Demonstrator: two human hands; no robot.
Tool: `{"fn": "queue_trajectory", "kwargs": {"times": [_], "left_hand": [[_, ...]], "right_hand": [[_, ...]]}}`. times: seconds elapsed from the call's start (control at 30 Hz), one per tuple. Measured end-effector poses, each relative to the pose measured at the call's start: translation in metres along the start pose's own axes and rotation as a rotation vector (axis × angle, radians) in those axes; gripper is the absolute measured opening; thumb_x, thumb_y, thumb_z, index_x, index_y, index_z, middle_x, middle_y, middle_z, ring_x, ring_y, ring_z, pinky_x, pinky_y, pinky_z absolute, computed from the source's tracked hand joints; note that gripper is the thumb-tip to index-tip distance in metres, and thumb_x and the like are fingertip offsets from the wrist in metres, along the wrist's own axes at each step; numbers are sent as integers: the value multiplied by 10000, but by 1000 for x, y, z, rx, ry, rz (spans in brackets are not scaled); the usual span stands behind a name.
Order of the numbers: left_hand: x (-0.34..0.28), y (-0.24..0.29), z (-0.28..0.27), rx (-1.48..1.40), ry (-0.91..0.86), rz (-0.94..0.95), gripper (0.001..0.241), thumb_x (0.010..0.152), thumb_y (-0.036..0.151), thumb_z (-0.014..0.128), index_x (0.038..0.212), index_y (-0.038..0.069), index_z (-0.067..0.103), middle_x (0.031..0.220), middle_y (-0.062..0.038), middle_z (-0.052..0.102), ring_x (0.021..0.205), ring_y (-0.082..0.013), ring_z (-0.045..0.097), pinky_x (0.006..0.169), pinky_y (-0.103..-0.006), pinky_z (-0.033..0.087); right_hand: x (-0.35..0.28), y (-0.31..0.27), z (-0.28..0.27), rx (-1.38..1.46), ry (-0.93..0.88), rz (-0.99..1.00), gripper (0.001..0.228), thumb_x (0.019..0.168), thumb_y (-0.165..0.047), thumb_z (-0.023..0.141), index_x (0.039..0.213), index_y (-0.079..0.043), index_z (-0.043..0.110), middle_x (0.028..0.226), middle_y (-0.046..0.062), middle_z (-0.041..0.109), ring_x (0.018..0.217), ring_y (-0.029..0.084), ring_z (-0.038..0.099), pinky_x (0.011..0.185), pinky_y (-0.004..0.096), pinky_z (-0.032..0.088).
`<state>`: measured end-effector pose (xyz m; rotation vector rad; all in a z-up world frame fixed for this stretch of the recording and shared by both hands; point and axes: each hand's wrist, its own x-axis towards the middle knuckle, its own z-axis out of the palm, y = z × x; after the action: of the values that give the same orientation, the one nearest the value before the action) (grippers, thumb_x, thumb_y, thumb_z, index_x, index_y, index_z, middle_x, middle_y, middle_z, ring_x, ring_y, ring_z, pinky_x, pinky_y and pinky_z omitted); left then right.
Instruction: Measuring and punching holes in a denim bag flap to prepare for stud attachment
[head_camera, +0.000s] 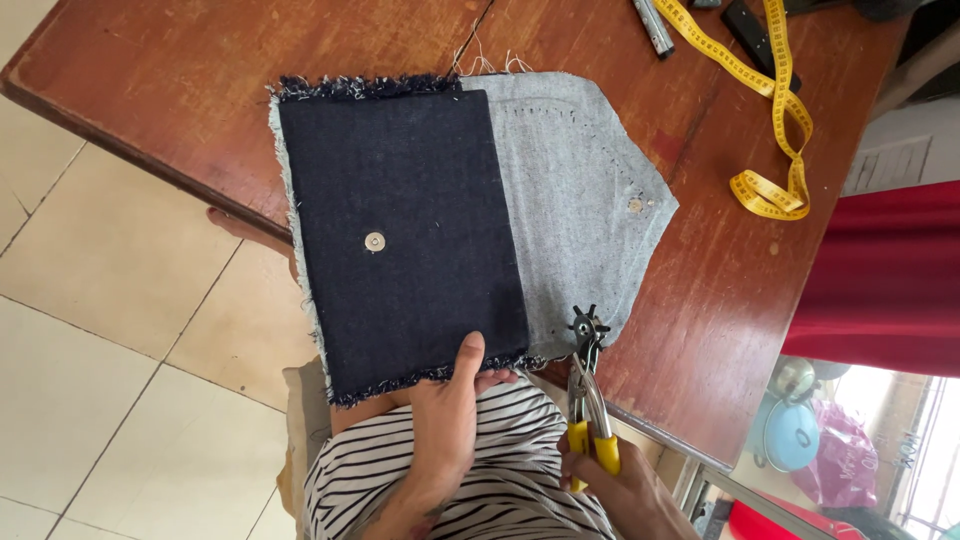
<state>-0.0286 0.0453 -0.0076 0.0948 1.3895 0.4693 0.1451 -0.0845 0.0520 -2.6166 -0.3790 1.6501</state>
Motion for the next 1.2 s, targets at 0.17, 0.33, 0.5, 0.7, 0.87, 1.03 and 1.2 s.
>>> {"fn": "queue_trajectory", "kwargs": {"times": [0.17,0.33,0.5,0.7,0.87,1.03,1.2], "left_hand": [[-12,13,-2,125,1,-52,671,1127,479,763,937,-129,974,980,-245,1001,1015,-236,955,1146,-308,634],[11,-26,-25,594,-350,118,787,997,830,526,1098,204,992,1355,-118,1017,1458,-277,914,1324,-515,600],[-26,-27,4,736,-661,-24,816,958,560,923,1636,199,647,1638,-46,759,1536,-226,711,1286,-365,564],[-38,-17,24,1077,-745,2,681,1045,706,726,1456,164,689,1370,-75,862,1281,-294,831,1083,-450,611],[-41,14,15,946,-772,-162,638,1085,612,697,1599,238,648,1397,-14,860,1300,-196,815,1083,-415,594],[14,-29,-18,765,-443,193,774,1099,922,377,707,257,435,648,77,418,635,-125,371,677,-404,273],[2,4,8,442,-372,-96,802,1137,634,543,1093,1,1033,1115,-127,1033,1049,-185,968,1004,-275,757]], "right_hand": [[15,16,6,-53,31,-43,165,944,-260,860,1067,-179,934,881,22,861,879,167,729,896,348,587],[36,39,13,-28,80,-17,122,904,-244,974,986,-161,937,812,32,840,827,157,745,856,334,622],[53,68,25,-309,155,100,367,837,-503,961,1057,-215,903,951,22,838,898,148,793,829,390,619],[27,96,24,-559,121,-62,702,843,-732,932,1462,-535,664,1464,-80,599,1307,161,694,1027,366,624],[-4,56,14,-751,112,-210,1052,848,-915,903,1794,-786,461,1885,-152,404,1643,178,616,1190,348,628],[-54,-75,-1,468,44,346,676,931,-64,786,1600,-75,883,1488,157,998,1466,259,855,1379,351,455],[-43,-53,8,698,60,252,614,985,109,749,1575,124,920,1508,323,994,1488,393,880,1388,450,573]]}}
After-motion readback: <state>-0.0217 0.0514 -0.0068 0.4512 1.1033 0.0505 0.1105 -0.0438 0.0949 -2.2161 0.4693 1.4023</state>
